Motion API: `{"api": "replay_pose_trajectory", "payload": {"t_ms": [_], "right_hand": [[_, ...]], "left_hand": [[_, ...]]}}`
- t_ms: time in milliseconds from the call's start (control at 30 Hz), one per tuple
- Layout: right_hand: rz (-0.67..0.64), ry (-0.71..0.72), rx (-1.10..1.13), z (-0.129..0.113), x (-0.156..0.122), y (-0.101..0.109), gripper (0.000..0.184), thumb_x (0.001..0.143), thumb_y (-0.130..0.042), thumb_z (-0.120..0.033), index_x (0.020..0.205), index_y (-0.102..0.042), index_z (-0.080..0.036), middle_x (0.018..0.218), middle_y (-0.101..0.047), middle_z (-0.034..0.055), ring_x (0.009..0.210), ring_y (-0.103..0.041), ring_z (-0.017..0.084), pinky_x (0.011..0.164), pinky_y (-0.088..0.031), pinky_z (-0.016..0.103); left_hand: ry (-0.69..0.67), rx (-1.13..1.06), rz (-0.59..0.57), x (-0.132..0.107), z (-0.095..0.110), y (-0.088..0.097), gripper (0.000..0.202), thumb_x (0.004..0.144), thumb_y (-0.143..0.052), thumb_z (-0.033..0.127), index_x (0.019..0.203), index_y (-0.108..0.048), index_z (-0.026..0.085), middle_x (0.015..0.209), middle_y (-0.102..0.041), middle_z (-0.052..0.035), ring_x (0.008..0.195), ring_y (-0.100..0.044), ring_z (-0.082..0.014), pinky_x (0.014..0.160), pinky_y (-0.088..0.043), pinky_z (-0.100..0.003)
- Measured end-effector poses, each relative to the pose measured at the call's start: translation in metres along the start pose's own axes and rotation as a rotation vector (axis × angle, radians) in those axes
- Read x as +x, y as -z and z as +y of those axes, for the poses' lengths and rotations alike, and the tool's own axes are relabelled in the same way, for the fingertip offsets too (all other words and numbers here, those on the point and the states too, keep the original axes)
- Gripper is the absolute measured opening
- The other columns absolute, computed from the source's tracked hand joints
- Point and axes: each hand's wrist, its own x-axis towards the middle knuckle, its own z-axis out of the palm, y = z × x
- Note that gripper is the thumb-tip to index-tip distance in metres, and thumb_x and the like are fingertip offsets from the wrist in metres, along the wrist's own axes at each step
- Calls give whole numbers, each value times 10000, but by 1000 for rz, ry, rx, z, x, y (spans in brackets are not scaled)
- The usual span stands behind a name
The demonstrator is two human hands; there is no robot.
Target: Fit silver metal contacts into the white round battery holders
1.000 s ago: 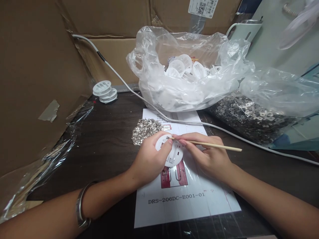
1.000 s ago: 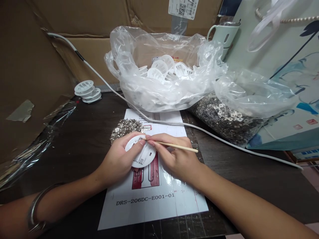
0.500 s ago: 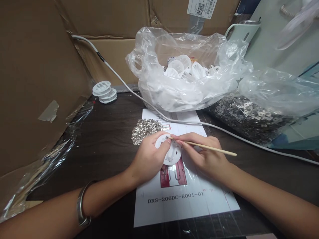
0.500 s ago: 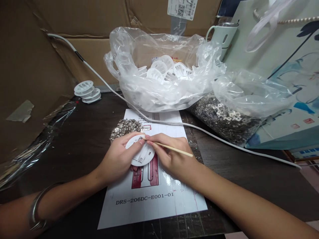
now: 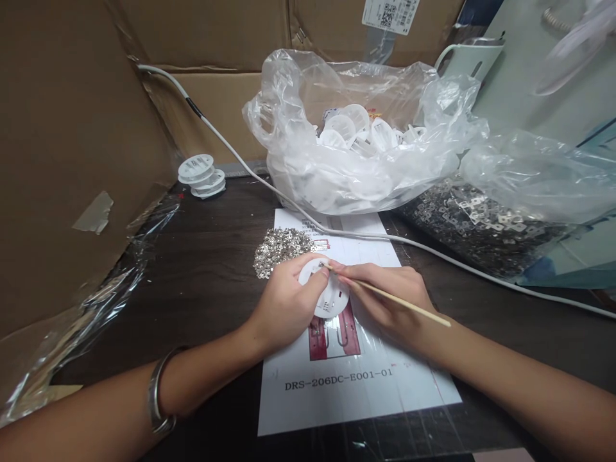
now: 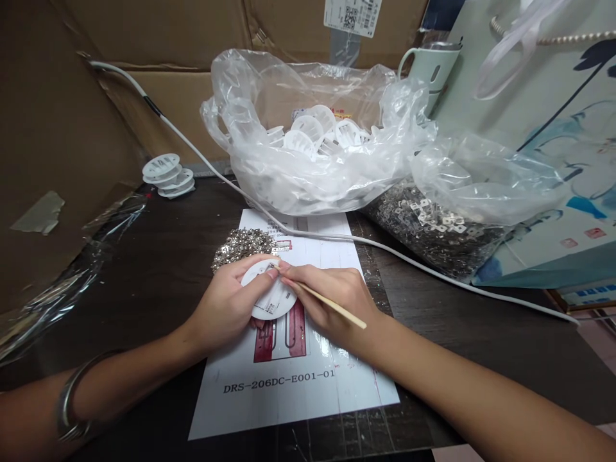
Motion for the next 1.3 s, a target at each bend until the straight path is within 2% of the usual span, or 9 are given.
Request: {"api": "replay_pose_trajectory", "payload": {"t_ms": [133,300,500,733,867,933,1033,1133,1300], "right_hand": [[58,105,-64,7,-4,-3,178,872,-590,-115,1040,-633,-156,939,-729,22,699,-686,91,626,-537,179],[17,219,-92,15,0,4,213,867,-580,-98,1065,-624,-164,1026,-717,27,769,-704,103,654,-563,179],[6,255,-122,23,13,6,151,880,-558,-104,1013,-627,-128,992,-723,51,795,-708,124,663,-561,191],[68,217,-107,26,16,9,121,869,-566,-85,963,-643,-90,934,-729,66,788,-703,116,693,-554,180],[121,94,26,27,16,13,156,869,-577,-107,1000,-659,-126,1039,-711,62,953,-682,140,819,-558,224],[174,36,115,27,16,14,177,865,-583,-109,1007,-671,-166,1039,-712,39,909,-690,138,782,-572,246],[299,-27,254,25,14,13,236,895,-548,-124,1074,-662,-227,1010,-718,13,637,-671,94,585,-560,246],[421,-118,381,22,12,11,254,961,-443,-159,1106,-633,-247,899,-733,-2,465,-594,71,452,-494,231],[300,-111,383,24,11,11,221,959,-445,-212,1034,-653,-210,950,-722,39,619,-651,117,565,-531,274]], "left_hand": [[67,-22,-21,-1,1,0,180,879,-506,253,874,-663,164,629,-585,26,516,-523,-99,445,-422,-199],[-23,15,-4,0,3,-1,164,864,-517,190,811,-666,147,749,-636,-5,705,-586,-105,635,-482,-189],[152,-107,24,6,5,-5,193,851,-536,292,890,-641,135,544,-513,41,366,-457,-78,299,-394,-181],[83,-86,80,16,7,-14,207,847,-551,276,947,-648,124,601,-569,17,417,-507,-88,333,-437,-192],[-133,79,122,19,8,-15,167,867,-538,227,941,-659,139,807,-680,-29,719,-638,-121,618,-532,-210],[-233,177,124,18,8,-12,165,878,-529,209,978,-651,161,873,-696,-20,819,-646,-121,708,-522,-210],[-401,349,81,16,7,-7,157,883,-510,180,986,-628,171,817,-679,4,731,-633,-102,656,-500,-206],[-696,564,-38,13,6,-4,160,873,-477,156,954,-616,153,643,-608,30,512,-529,-86,492,-428,-220],[-1196,965,-170,5,4,-9,148,846,-493,144,867,-639,164,490,-443,42,443,-384,-134,410,-305,-292]]}}
